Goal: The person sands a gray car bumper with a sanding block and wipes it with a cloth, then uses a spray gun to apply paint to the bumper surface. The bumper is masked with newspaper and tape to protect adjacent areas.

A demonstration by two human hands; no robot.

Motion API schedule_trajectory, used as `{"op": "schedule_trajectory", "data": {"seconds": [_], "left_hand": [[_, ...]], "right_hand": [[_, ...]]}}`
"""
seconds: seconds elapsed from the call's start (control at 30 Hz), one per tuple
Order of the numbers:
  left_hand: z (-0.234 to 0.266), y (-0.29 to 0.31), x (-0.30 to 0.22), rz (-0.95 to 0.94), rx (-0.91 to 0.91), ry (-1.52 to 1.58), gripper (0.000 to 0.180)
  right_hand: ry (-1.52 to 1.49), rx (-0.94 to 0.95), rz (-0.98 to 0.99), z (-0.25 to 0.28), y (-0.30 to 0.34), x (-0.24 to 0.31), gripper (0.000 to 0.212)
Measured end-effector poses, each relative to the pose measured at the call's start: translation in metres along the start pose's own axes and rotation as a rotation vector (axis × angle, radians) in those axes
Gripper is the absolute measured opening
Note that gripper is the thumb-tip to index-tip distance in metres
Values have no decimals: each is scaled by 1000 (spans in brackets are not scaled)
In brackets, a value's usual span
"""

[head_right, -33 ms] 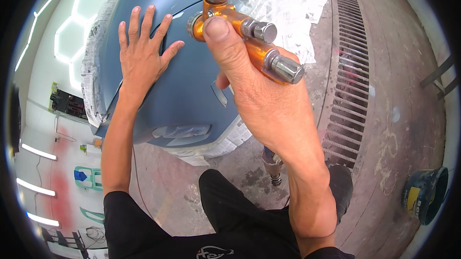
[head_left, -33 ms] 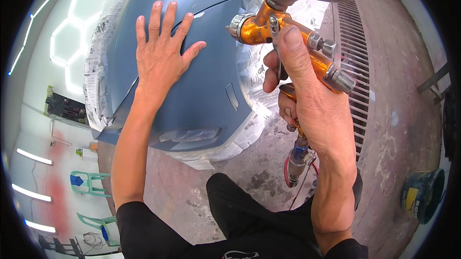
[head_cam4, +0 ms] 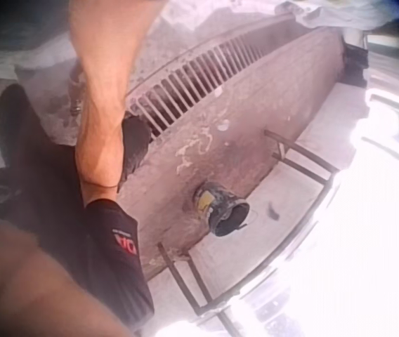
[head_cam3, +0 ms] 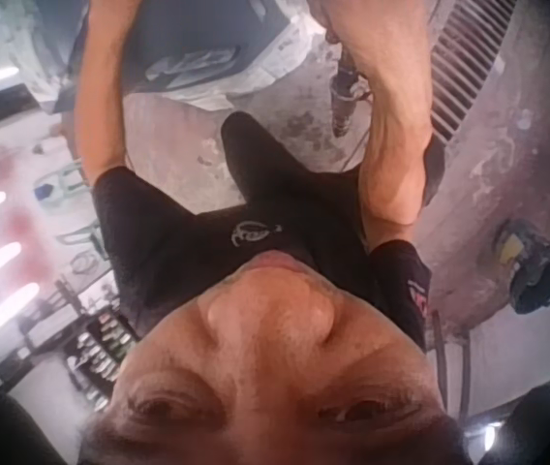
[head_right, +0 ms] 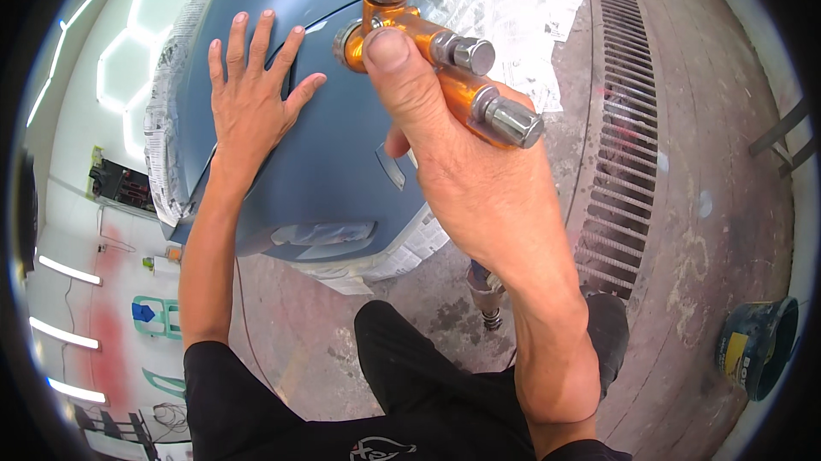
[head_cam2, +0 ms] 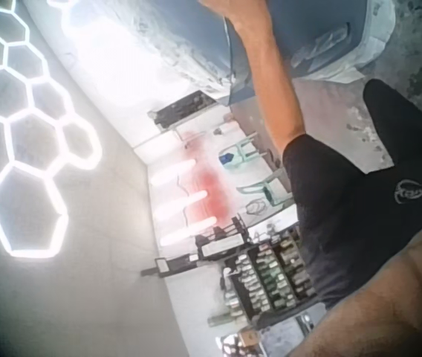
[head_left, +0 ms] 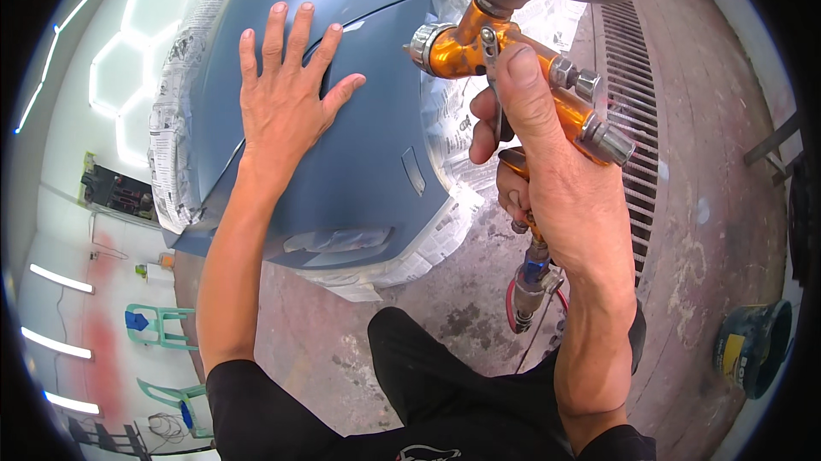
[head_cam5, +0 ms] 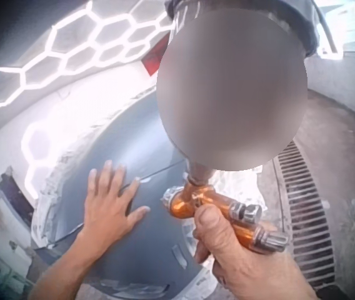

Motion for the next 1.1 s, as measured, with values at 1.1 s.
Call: {"op": "schedule_trajectory", "data": {"seconds": [1.1], "left_hand": [[35,453,-287,886,566,816,47]], "right_hand": [[53,115,10,-19,-12,-5,66]]}}
Point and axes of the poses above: each hand's wrist, its own y-axis away from the middle knuckle, its own z-axis out of the back of the hand, x = y × z, the point moved 8 cm from there along -y, towards the middle knuckle, and after that the axes turned 15 degrees about y, right-handed, at the moved point
